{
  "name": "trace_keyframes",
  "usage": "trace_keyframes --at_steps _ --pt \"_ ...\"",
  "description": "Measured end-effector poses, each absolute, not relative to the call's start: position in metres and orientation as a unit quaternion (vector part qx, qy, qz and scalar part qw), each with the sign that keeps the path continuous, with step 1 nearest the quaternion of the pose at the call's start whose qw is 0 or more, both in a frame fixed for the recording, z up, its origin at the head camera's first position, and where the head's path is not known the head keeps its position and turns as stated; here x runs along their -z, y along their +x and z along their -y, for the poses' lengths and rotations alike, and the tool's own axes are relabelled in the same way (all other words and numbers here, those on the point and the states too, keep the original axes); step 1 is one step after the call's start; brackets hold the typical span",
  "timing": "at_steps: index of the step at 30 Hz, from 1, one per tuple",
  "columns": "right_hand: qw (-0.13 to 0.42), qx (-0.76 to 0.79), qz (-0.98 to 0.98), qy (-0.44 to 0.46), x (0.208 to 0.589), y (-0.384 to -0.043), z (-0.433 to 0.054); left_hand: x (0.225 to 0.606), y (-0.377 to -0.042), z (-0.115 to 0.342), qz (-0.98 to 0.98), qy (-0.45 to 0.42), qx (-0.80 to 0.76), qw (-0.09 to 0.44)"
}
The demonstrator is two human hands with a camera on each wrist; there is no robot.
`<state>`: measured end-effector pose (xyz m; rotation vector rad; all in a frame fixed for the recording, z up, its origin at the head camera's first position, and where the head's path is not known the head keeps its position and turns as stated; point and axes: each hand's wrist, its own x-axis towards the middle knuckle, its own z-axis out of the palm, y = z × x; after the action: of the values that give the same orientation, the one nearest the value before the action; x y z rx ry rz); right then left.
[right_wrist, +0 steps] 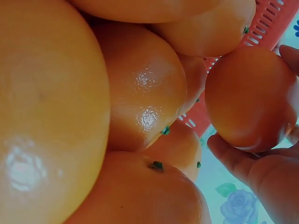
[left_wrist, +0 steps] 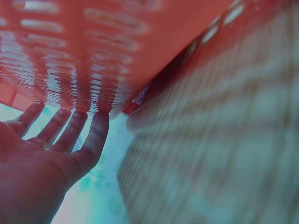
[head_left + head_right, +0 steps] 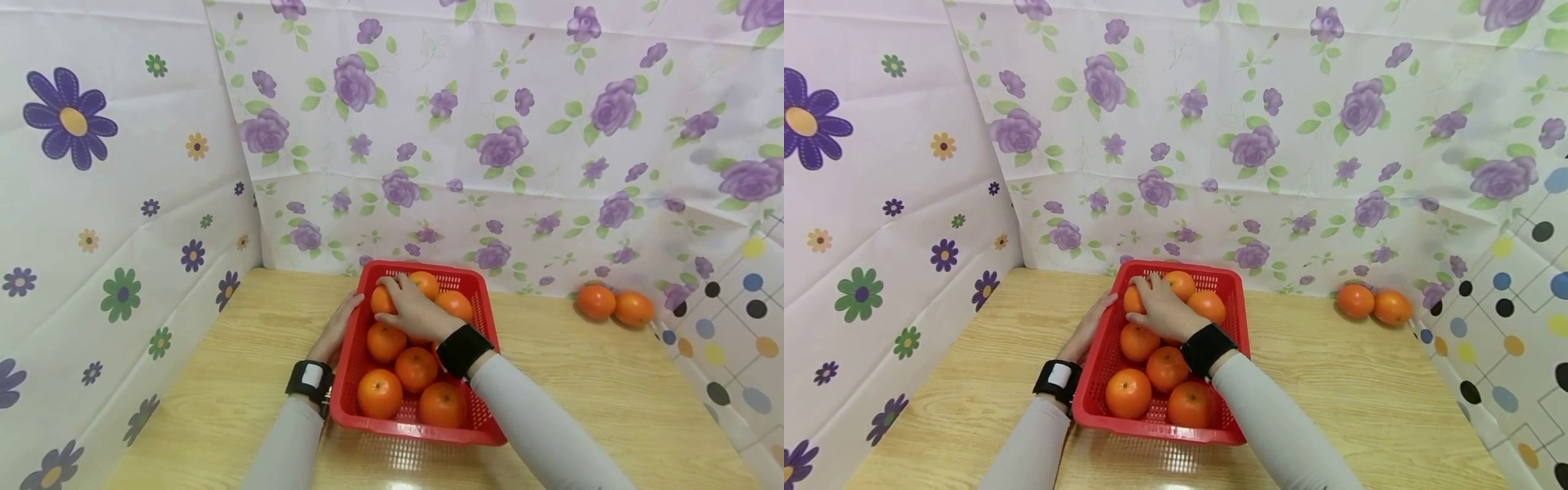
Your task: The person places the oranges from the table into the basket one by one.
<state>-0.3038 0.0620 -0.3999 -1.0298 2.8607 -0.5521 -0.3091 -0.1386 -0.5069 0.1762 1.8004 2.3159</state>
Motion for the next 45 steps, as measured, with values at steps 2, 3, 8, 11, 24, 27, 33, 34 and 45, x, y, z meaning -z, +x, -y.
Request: trace_keyframes --at_steps 2,3,8,11,24,27,33,34,45 --pt "0.028 0.182 -0.926 -0.331 0.399 -0.304 -0.062 0.507 -0.309 0.139 -0.609 0.060 -0.784 0.102" --pt "0.028 0.181 -0.926 -0.331 0.399 -0.304 -0.062 0.507 -0.309 0.139 -0.610 0.060 -0.784 0.102" --pt "0.029 0.182 -0.925 -0.331 0.400 -0.306 -0.062 0.508 -0.309 0.139 -0.608 0.059 -0.785 0.106" --pt "0.033 0.183 -0.925 -0.331 0.399 -0.307 -0.063 0.508 -0.309 0.139 -0.607 0.063 -0.785 0.106" --pt "0.027 0.176 -0.927 -0.331 0.392 -0.304 -0.069 0.507 -0.311 0.139 -0.611 0.060 -0.783 0.105" --pt "0.032 0.183 -0.926 -0.330 0.391 -0.303 -0.071 0.507 -0.310 0.139 -0.603 0.064 -0.787 0.109" --pt "0.041 0.211 -0.920 -0.329 0.391 -0.305 -0.077 0.507 -0.309 0.139 -0.597 0.072 -0.791 0.110" --pt "0.041 0.219 -0.917 -0.331 0.389 -0.305 -0.079 0.507 -0.309 0.139 -0.597 0.071 -0.792 0.110" --pt "0.038 0.264 -0.912 -0.311 0.369 -0.301 -0.097 0.507 -0.309 0.139 -0.607 0.064 -0.785 0.101"
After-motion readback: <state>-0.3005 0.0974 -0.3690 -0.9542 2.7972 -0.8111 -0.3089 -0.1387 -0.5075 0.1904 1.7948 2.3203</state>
